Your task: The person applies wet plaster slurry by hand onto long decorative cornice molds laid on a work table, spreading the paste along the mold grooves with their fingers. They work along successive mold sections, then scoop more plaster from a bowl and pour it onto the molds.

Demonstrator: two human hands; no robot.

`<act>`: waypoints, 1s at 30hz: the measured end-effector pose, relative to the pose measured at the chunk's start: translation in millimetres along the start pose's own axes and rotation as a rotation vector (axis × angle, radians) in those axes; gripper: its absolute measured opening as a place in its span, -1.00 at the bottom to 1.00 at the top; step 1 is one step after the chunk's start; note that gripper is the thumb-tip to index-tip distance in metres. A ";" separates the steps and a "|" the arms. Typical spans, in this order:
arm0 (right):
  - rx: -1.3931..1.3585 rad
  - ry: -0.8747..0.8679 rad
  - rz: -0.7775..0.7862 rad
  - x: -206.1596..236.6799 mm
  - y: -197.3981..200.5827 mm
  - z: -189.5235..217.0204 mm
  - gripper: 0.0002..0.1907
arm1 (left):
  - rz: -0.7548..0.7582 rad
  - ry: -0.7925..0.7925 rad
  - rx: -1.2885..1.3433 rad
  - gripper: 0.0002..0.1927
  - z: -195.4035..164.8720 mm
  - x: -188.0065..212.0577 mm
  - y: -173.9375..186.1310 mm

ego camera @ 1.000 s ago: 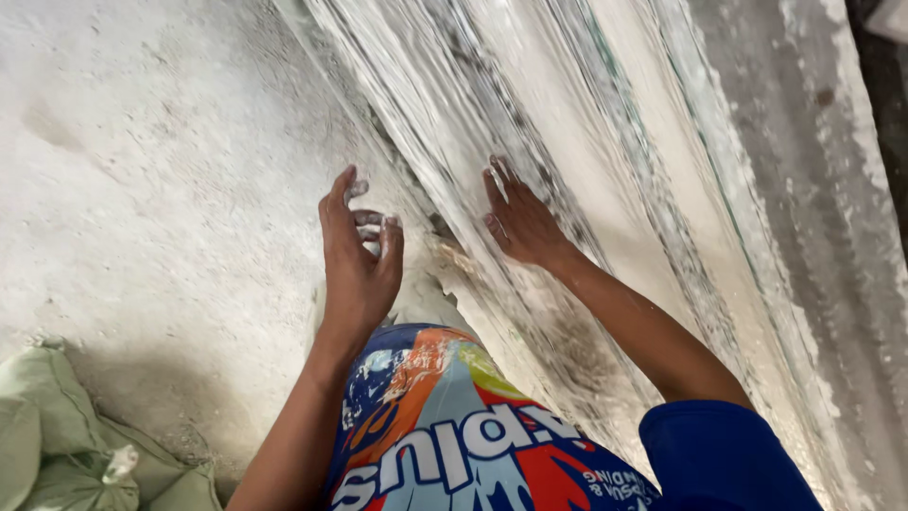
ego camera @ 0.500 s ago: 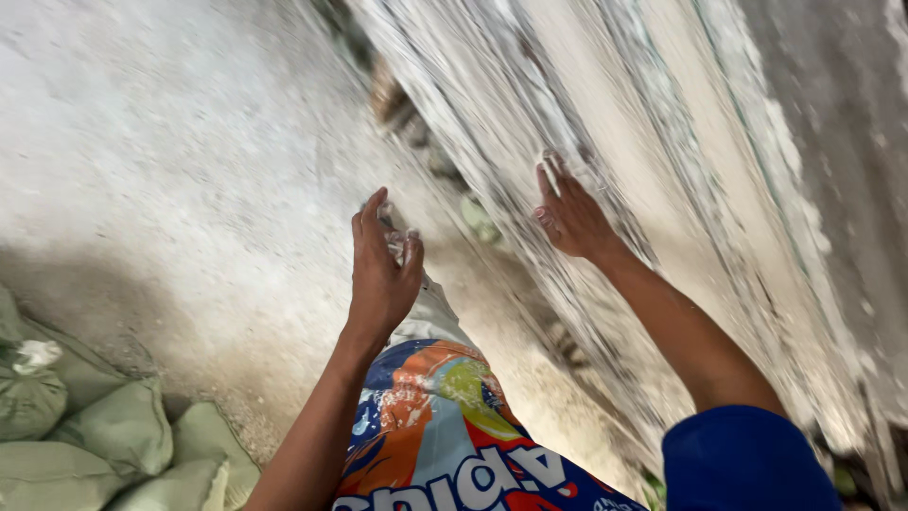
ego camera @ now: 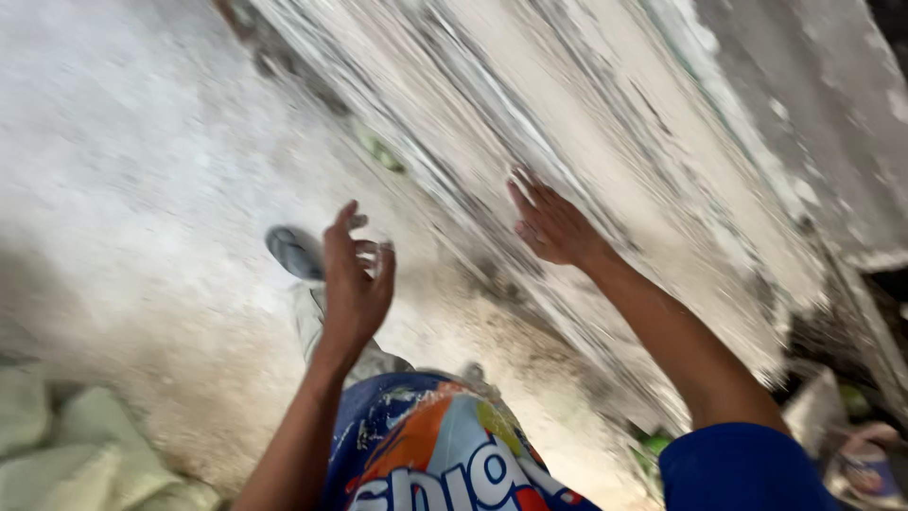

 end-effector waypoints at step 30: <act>0.050 -0.052 -0.299 361.7 -86.1 -10.4 -0.21 | 0.169 0.071 -0.011 -0.38 -158.9 320.0 -269.4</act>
Point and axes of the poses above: each hand's wrist, its own x-axis away from the middle knuckle, its own y-axis out of the back of the hand, z = x × y, the point moved 10 cm from there along -x, towards the middle knuckle, and after that the axes turned 2 degrees about z, right-handed, at the moved point
